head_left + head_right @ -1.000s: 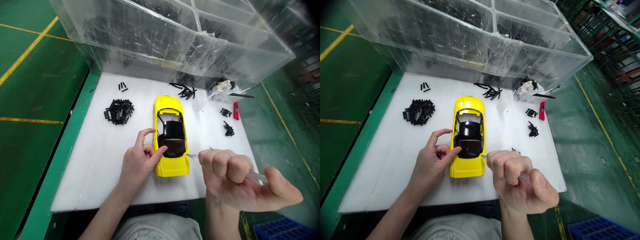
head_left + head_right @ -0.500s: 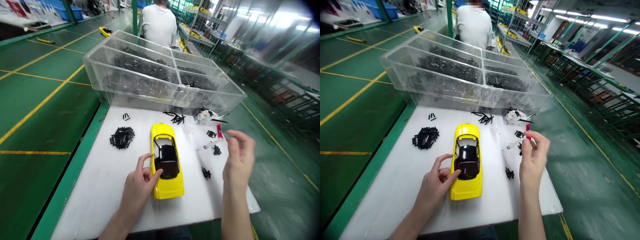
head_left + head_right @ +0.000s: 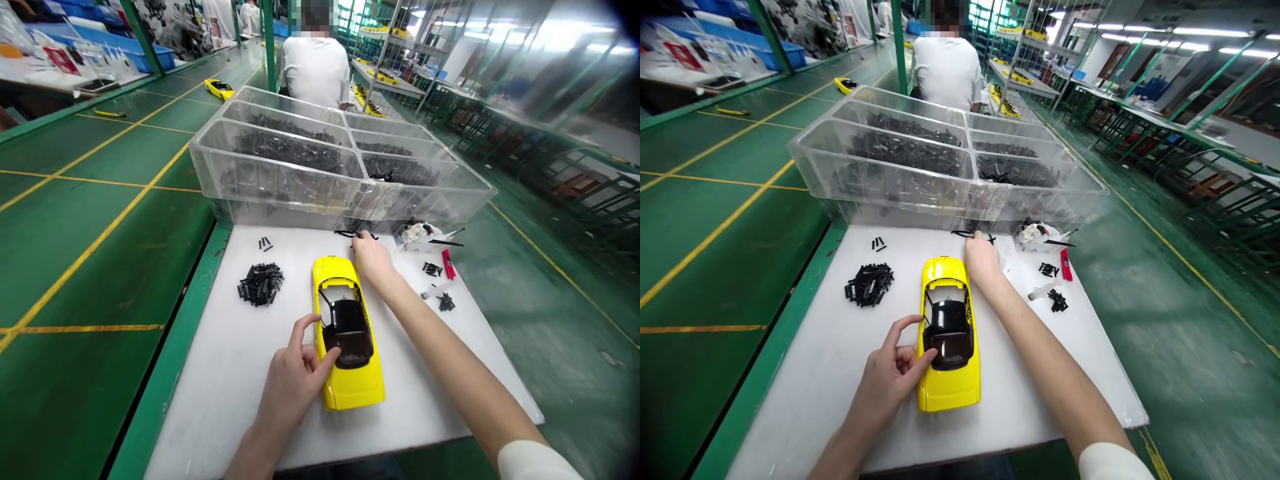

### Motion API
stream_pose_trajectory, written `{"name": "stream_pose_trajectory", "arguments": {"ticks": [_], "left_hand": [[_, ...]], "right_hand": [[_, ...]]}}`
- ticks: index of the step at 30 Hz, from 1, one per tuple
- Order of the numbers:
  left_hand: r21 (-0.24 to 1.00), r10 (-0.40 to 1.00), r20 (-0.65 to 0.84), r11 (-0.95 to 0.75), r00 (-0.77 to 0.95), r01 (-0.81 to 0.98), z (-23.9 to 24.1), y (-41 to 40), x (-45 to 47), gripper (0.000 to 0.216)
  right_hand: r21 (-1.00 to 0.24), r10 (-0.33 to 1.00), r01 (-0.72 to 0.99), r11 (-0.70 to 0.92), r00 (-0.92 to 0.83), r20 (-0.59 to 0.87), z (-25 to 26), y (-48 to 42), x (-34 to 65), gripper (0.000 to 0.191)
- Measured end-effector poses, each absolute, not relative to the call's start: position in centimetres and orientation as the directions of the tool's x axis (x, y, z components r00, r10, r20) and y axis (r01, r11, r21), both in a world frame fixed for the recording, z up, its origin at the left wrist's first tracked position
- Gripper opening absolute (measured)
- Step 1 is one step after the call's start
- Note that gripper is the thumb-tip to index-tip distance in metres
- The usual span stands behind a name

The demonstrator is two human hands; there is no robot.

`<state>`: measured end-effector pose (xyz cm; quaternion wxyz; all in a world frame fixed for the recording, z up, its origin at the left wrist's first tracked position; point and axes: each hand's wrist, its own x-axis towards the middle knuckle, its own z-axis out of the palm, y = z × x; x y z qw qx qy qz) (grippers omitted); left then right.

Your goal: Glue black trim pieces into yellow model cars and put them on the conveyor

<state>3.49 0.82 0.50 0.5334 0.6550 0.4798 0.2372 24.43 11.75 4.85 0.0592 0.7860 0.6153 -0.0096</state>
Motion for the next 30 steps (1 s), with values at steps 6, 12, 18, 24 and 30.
{"name": "stream_pose_trajectory", "arguments": {"ticks": [6,12,18,24,30], "left_hand": [[0.935,0.879,-0.189,0.024,0.438,0.354,0.4,0.7,3.5,0.047],[0.929,0.891,-0.148,-0.024,0.43,0.37,0.2,0.6,3.4,0.045],[0.954,0.982,-0.026,-0.031,0.186,0.299,1.9,-0.6,3.4,0.028],[0.953,0.81,-0.231,0.299,0.539,-0.041,3.8,-2.7,4.4,0.045],[0.962,0.81,-0.255,0.267,0.528,0.056,4.3,-3.5,4.3,0.038]], "right_hand": [[0.079,0.973,0.974,-0.214,0.219,-0.068,4.5,11.8,24.8,0.034],[-0.115,0.979,0.978,-0.172,0.183,0.091,6.9,8.3,24.1,0.02],[-0.964,0.93,0.172,0.204,0.272,0.246,7.1,-2.2,22.4,0.02],[-0.972,0.951,-0.019,0.233,0.214,0.223,4.8,-6.7,20.9,0.008],[-0.579,0.831,0.641,0.505,-0.18,0.526,6.1,-8.1,22.1,0.026]]}}
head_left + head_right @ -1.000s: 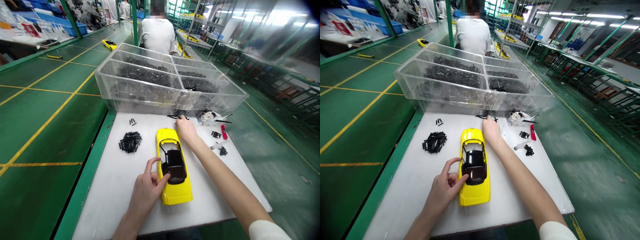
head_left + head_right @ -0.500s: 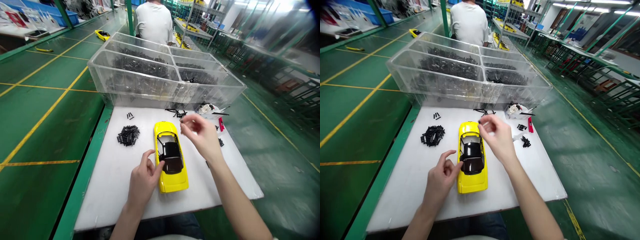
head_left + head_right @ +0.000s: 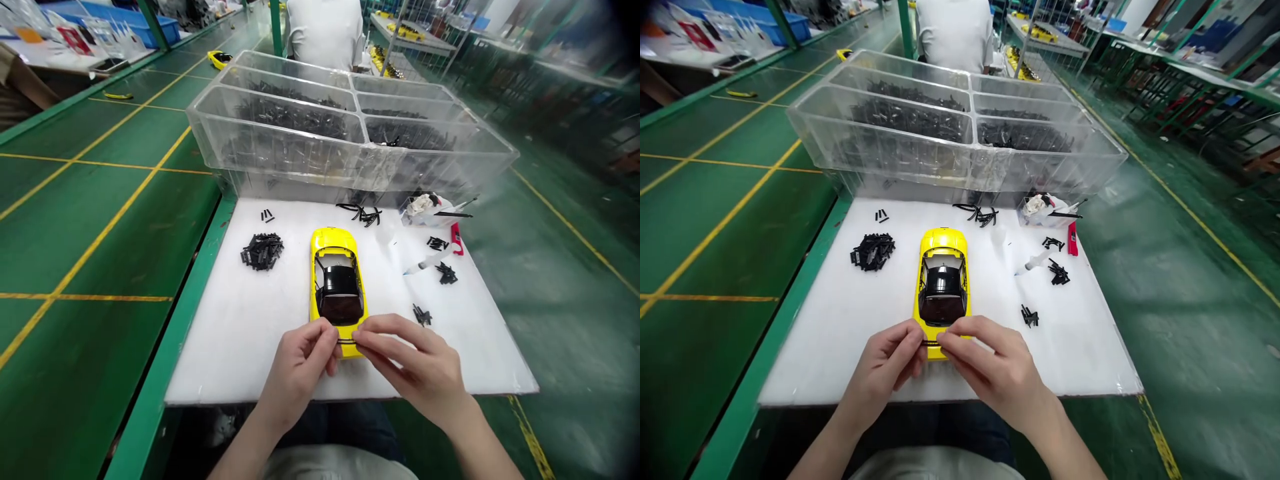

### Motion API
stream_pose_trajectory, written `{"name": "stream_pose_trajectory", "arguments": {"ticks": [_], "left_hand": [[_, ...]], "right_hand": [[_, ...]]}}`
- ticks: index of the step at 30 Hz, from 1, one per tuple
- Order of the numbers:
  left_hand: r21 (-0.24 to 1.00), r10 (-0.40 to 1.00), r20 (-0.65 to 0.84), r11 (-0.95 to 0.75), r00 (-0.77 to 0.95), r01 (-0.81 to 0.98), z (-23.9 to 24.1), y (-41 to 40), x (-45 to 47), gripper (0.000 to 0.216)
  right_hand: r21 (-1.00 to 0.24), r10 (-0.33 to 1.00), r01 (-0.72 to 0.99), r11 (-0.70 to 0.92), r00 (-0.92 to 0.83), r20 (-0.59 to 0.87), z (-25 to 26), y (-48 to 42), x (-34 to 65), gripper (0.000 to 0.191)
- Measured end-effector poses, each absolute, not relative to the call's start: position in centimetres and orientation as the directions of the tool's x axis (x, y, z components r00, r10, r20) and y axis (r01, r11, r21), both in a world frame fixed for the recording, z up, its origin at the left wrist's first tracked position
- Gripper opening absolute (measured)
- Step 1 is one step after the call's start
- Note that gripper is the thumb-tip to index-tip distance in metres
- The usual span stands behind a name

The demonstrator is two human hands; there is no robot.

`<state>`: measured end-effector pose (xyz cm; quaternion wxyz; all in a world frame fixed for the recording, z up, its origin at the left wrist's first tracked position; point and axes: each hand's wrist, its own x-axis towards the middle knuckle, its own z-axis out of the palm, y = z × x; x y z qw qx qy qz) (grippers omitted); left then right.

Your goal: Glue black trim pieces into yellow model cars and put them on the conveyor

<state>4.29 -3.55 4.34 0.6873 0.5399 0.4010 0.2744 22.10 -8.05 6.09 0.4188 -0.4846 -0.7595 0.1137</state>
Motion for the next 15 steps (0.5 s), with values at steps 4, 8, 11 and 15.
{"name": "stream_pose_trajectory", "arguments": {"ticks": [4,8,11,15], "left_hand": [[0.982,0.837,-0.163,0.085,0.522,0.171,4.8,-3.9,4.0,0.037],[0.962,0.87,-0.187,0.069,0.456,0.264,3.6,-3.4,3.3,0.033],[0.924,0.941,-0.234,0.138,0.244,0.356,2.0,-2.7,2.6,0.035],[0.905,0.946,-0.215,0.1,0.242,0.413,1.1,-2.4,2.8,0.037]], "right_hand": [[-0.454,0.777,0.678,0.579,-0.29,0.558,6.5,-8.5,22.5,0.025],[-0.439,0.776,0.691,0.574,-0.289,0.56,5.1,-7.9,22.9,0.029],[-0.413,0.793,0.735,0.538,-0.275,0.543,3.7,-7.1,23.4,0.027],[-0.35,0.798,0.771,0.532,-0.318,0.512,2.8,-6.4,23.5,0.025]]}}
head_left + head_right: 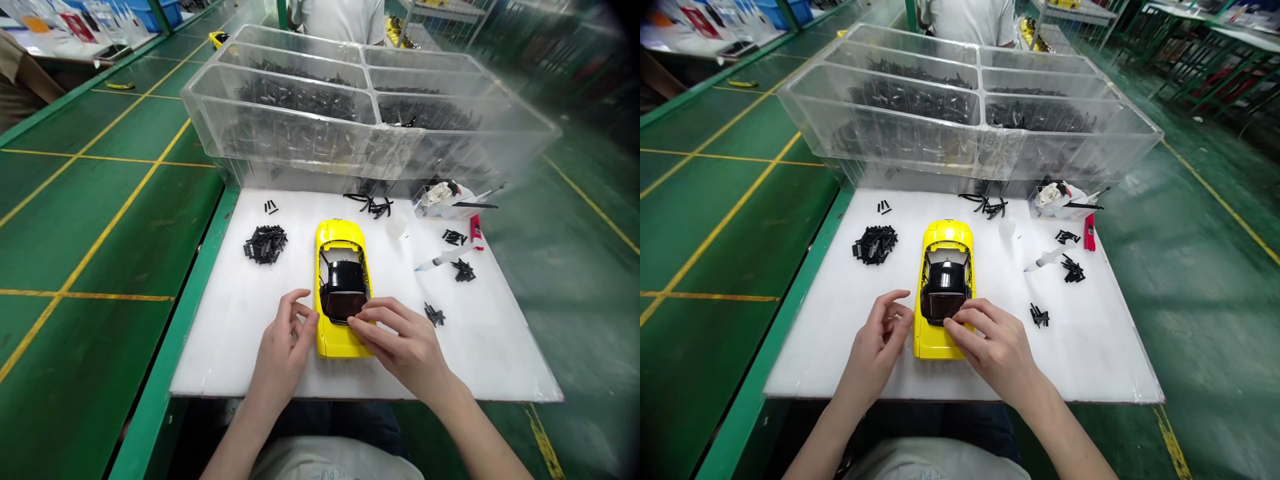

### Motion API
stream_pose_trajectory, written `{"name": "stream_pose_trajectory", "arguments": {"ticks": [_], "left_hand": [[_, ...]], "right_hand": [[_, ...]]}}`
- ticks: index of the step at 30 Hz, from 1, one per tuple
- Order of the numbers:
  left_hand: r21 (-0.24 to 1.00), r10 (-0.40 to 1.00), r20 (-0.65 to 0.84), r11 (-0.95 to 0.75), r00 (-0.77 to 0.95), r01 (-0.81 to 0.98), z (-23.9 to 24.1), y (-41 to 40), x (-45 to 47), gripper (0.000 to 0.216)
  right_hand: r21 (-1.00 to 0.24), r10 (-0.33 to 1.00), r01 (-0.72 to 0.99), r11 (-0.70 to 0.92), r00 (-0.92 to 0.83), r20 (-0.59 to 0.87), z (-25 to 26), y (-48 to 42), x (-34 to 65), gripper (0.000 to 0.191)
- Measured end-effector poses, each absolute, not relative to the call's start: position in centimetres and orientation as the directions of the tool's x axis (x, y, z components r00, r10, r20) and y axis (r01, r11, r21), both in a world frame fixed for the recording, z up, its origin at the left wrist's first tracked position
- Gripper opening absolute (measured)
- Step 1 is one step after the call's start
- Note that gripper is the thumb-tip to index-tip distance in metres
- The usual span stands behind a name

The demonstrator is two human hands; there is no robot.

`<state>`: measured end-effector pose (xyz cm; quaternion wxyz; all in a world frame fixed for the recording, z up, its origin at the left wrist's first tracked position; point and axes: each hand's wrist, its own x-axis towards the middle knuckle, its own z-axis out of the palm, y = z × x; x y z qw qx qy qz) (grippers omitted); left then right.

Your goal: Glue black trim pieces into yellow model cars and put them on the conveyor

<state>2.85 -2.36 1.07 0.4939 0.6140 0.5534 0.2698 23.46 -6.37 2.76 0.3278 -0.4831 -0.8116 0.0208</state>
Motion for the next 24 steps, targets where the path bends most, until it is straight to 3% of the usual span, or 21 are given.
{"name": "stream_pose_trajectory", "arguments": {"ticks": [8,14,21,24], "left_hand": [[0.833,0.938,-0.254,0.089,0.235,0.546,1.3,-2.3,4.3,0.044],[0.796,0.888,-0.336,0.09,0.315,0.598,1.9,-1.4,4.0,0.048],[0.778,0.888,-0.324,0.053,0.328,0.626,1.8,-1.5,4.0,0.053],[0.783,0.904,-0.292,0.038,0.313,0.621,1.6,-1.8,4.1,0.053]], "right_hand": [[-0.158,0.741,0.782,0.603,-0.475,0.474,2.6,-6.3,23.6,0.021],[-0.282,0.796,0.774,0.567,-0.427,0.429,3.1,-7.4,24.8,0.019],[-0.149,0.824,0.842,0.518,-0.445,0.351,3.6,-8.2,24.6,0.019],[-0.357,0.885,0.819,0.449,-0.352,0.305,3.6,-8.5,25.4,0.026]]}}
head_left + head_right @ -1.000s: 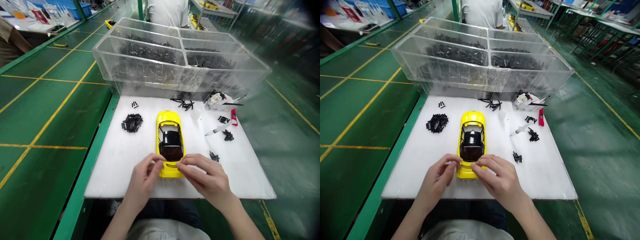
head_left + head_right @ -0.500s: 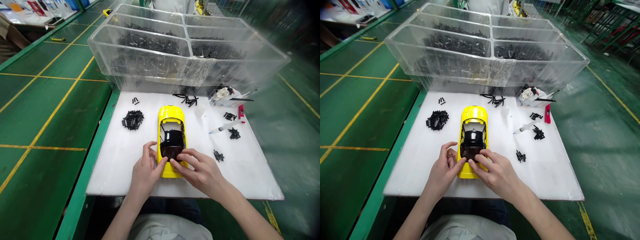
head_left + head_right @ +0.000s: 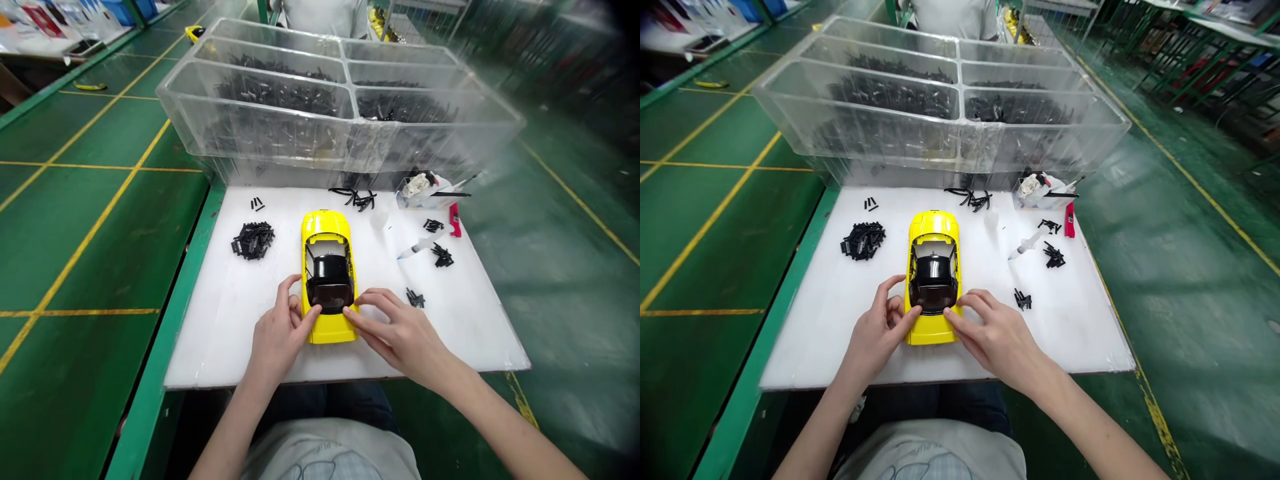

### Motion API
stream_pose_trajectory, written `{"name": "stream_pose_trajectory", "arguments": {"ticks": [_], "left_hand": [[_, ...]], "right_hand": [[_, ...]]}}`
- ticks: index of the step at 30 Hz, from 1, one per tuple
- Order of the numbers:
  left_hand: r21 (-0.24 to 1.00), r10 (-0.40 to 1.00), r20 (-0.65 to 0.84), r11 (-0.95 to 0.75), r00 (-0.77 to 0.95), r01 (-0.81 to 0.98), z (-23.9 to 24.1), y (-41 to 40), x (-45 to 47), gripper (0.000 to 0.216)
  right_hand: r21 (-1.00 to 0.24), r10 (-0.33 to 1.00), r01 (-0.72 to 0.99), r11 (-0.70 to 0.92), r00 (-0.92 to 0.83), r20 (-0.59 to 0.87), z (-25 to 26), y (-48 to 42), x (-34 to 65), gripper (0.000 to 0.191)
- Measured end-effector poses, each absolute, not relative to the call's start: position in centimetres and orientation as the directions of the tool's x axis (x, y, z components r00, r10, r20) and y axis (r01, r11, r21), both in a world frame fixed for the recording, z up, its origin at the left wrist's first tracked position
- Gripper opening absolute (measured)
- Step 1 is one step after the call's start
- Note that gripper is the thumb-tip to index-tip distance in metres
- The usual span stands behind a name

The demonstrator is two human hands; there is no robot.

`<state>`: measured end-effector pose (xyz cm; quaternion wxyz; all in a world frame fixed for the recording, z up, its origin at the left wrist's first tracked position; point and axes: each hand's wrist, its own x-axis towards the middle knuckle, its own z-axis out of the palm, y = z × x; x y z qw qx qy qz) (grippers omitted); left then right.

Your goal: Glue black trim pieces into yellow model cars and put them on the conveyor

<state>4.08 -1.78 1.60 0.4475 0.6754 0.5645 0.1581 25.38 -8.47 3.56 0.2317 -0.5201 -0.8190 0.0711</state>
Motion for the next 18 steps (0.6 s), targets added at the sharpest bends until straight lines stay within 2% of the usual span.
{"name": "stream_pose_trajectory", "arguments": {"ticks": [2,3,4,6,8,11,13,15,18], "left_hand": [[0.796,0.913,-0.266,0.027,0.309,0.605,1.5,-1.9,4.1,0.052],[0.803,0.916,-0.255,0.022,0.31,0.595,1.5,-1.9,4.2,0.051],[0.81,0.917,-0.248,0.02,0.311,0.586,1.5,-2.0,4.2,0.051],[0.819,0.92,-0.243,0.025,0.307,0.573,1.5,-2.0,4.3,0.053],[0.829,0.923,-0.246,0.042,0.296,0.558,1.5,-2.0,4.3,0.057],[0.853,0.92,-0.247,0.057,0.305,0.519,1.5,-1.9,3.9,0.06],[0.871,0.91,-0.241,0.05,0.336,0.489,1.4,-1.6,3.6,0.059],[0.876,0.918,-0.219,0.036,0.331,0.48,1.3,-0.9,3.4,0.052],[0.86,0.948,-0.152,-0.014,0.281,0.511,1.1,1.4,3.8,0.045]], "right_hand": [[-0.578,0.959,0.772,0.264,-0.145,0.244,3.2,-7.7,25.9,0.029],[-0.643,0.979,0.751,0.151,-0.026,0.2,3.0,-6.9,26.0,0.031],[-0.672,0.983,0.739,0.049,0.082,0.163,2.8,-5.9,26.1,0.032],[-0.624,0.975,0.78,-0.056,0.178,0.134,2.4,-3.7,26.0,0.028],[-0.564,0.974,0.823,-0.071,0.18,0.139,2.5,-1.8,26.1,0.026],[-0.49,0.96,0.865,-0.106,0.218,0.177,3.6,-0.9,26.5,0.033],[-0.455,0.962,0.884,-0.107,0.208,0.178,4.4,-1.4,26.7,0.029],[-0.519,0.99,0.854,-0.045,0.107,0.09,4.9,-2.0,26.7,0.019],[-0.671,0.998,0.742,0.013,-0.056,-0.042,4.5,-2.4,26.3,0.043]]}}
